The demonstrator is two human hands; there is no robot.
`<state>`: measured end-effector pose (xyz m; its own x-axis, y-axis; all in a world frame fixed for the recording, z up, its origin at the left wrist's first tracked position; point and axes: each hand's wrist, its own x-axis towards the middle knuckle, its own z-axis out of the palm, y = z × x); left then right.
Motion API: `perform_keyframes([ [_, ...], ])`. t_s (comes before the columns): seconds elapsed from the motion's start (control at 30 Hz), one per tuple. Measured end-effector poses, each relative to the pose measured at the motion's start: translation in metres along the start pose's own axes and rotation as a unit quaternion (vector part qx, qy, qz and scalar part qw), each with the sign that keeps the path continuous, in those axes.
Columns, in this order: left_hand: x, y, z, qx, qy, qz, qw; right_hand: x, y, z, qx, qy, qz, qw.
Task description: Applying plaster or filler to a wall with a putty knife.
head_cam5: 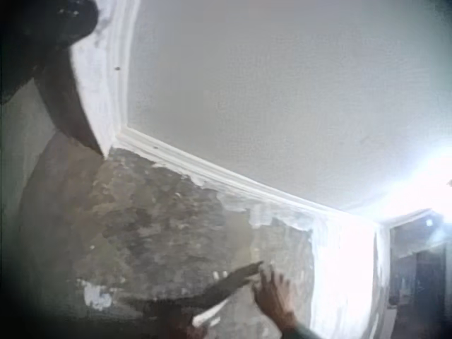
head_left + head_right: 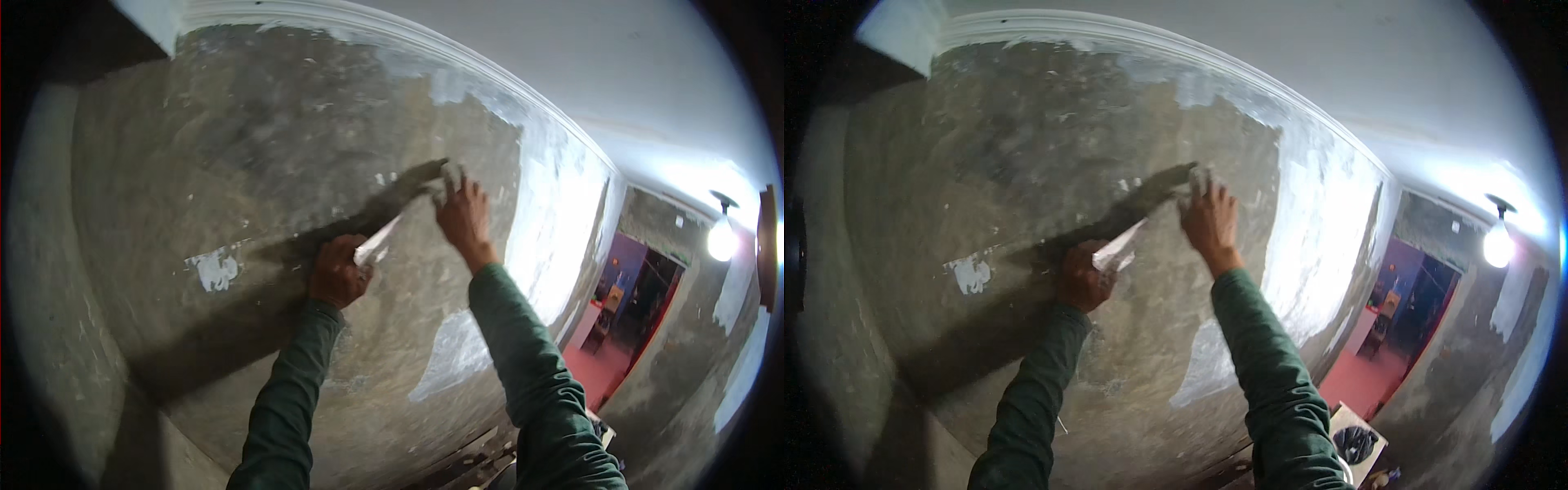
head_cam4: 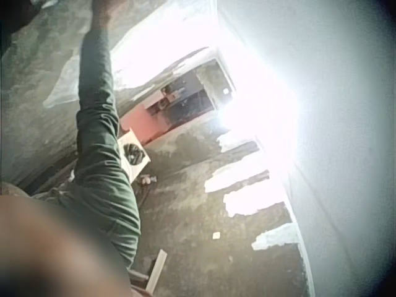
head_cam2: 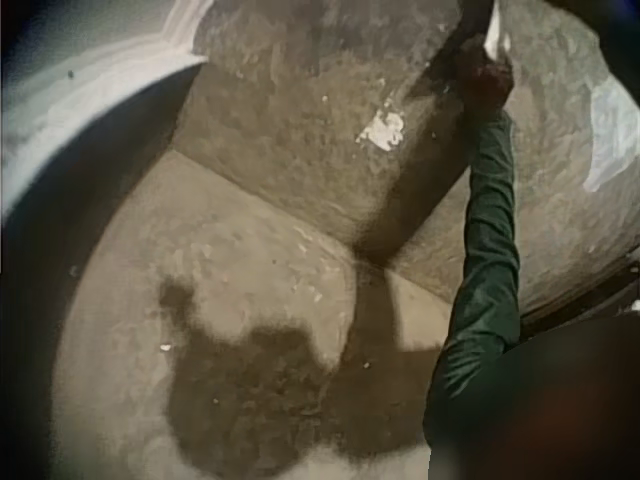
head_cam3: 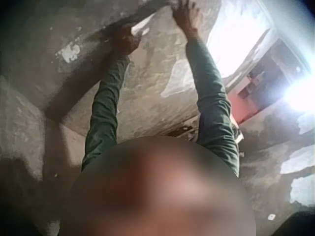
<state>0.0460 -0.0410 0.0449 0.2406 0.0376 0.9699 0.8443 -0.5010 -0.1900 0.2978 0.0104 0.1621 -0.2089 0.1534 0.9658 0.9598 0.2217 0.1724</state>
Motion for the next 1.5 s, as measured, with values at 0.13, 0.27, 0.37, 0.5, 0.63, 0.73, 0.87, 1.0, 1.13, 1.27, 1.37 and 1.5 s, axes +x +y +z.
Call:
perform_keyframes([
  [0.13, -0.002, -0.002, 0.000, 0.003, -0.014, -0.008, 1.000, -0.042, -0.003, -0.018, 0.114, 0.018, -0.085, 0.990],
  [0.27, -0.004, 0.007, 0.006, -0.005, -0.035, -0.036, 0.999, -0.051, 0.009, -0.011, 0.218, -0.206, 0.176, 0.938],
  [0.37, -0.018, 0.004, 0.005, -0.011, -0.019, -0.065, 0.998, -0.058, -0.007, -0.009, 0.145, -0.201, 0.169, 0.954],
  [0.5, -0.027, 0.022, -0.012, -0.120, 0.066, -0.192, 0.972, -0.083, -0.038, 0.002, 0.119, -0.117, 0.158, 0.973],
  [0.63, -0.038, 0.040, -0.026, -0.200, 0.060, -0.336, 0.918, -0.106, -0.035, 0.016, 0.216, -0.124, 0.214, 0.945],
  [0.73, -0.036, 0.056, -0.022, -0.263, 0.052, -0.382, 0.885, -0.133, -0.016, 0.020, 0.234, 0.015, 0.126, 0.964],
  [0.87, -0.026, 0.074, -0.004, -0.302, 0.119, -0.428, 0.843, -0.142, -0.031, -0.006, 0.444, 0.037, 0.310, 0.840],
  [1.0, -0.030, 0.090, 0.018, -0.257, 0.086, -0.407, 0.872, -0.151, -0.013, -0.018, 0.394, -0.002, 0.268, 0.879],
  [1.13, -0.014, 0.092, 0.045, -0.324, 0.082, -0.425, 0.841, -0.166, 0.010, -0.039, 0.361, -0.060, 0.199, 0.909],
  [1.27, -0.002, 0.177, 0.064, -0.493, 0.023, -0.519, 0.698, -0.203, 0.052, -0.098, 0.544, -0.167, 0.320, 0.758],
  [1.37, -0.013, 0.245, 0.099, -0.578, -0.064, -0.523, 0.623, -0.237, 0.069, -0.111, 0.673, -0.164, 0.395, 0.603],
  [1.5, -0.026, 0.349, 0.138, -0.621, -0.139, -0.454, 0.623, -0.286, 0.124, -0.133, 0.654, 0.007, 0.547, 0.523],
])
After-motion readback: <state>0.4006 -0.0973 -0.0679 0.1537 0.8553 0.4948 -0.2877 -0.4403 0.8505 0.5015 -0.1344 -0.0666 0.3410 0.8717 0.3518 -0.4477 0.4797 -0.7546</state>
